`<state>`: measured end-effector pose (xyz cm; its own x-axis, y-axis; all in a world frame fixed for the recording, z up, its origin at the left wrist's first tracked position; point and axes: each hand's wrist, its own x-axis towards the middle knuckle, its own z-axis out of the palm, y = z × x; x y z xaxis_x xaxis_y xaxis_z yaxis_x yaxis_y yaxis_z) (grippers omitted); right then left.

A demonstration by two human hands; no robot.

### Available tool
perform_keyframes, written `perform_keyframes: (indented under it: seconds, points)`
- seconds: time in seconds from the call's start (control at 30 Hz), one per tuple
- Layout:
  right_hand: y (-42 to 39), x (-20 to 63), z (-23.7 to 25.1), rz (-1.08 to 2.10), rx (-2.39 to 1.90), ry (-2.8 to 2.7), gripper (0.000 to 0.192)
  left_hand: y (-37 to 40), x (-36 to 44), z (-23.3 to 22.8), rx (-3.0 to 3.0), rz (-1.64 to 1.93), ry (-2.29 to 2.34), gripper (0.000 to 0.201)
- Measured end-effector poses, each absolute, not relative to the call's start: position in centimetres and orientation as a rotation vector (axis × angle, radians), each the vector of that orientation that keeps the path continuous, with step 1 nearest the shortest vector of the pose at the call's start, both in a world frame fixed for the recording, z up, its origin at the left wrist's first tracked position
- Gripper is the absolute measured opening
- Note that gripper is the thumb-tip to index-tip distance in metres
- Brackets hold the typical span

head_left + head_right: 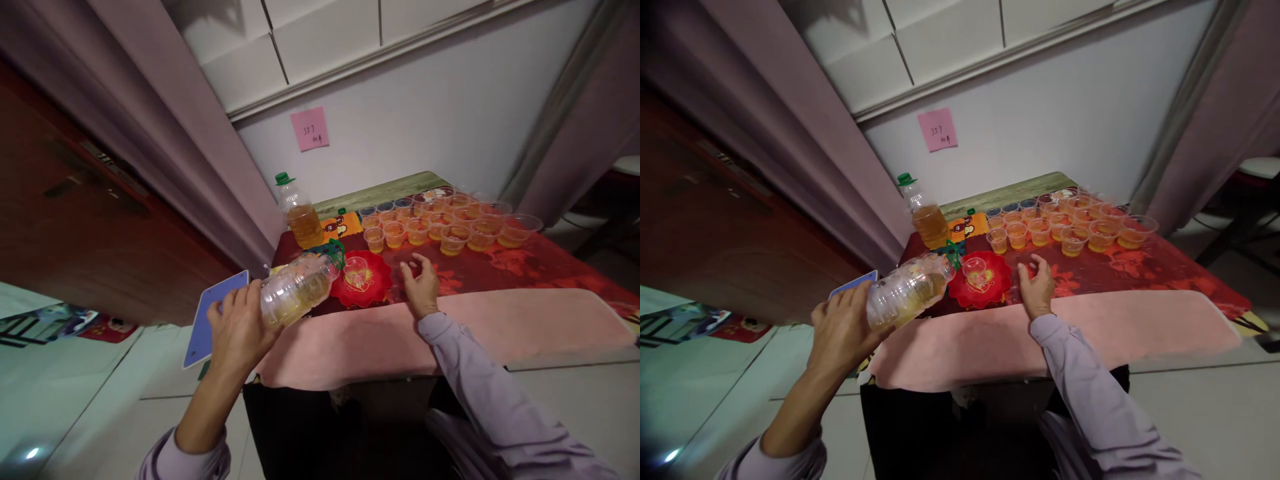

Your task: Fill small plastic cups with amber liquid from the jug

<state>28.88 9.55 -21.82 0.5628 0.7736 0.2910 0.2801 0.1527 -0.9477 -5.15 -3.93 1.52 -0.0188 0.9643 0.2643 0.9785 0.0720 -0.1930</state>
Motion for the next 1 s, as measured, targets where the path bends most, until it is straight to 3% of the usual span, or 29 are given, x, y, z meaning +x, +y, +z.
perform_keyframes:
  seconds: [0.23,1.0]
  points:
    - [9.6,28.8,-21.9,0.460,-1.422,-0.966,0.062,-3.5,-4.3,1.8,-1.932,-0.059,-2.005,0.072]
    - [10.0,28.8,-22.6,0.441,-1.430,-0.960,0.061,-2.8,-3.6,3.6,-1.986,0.005,-1.938,0.070]
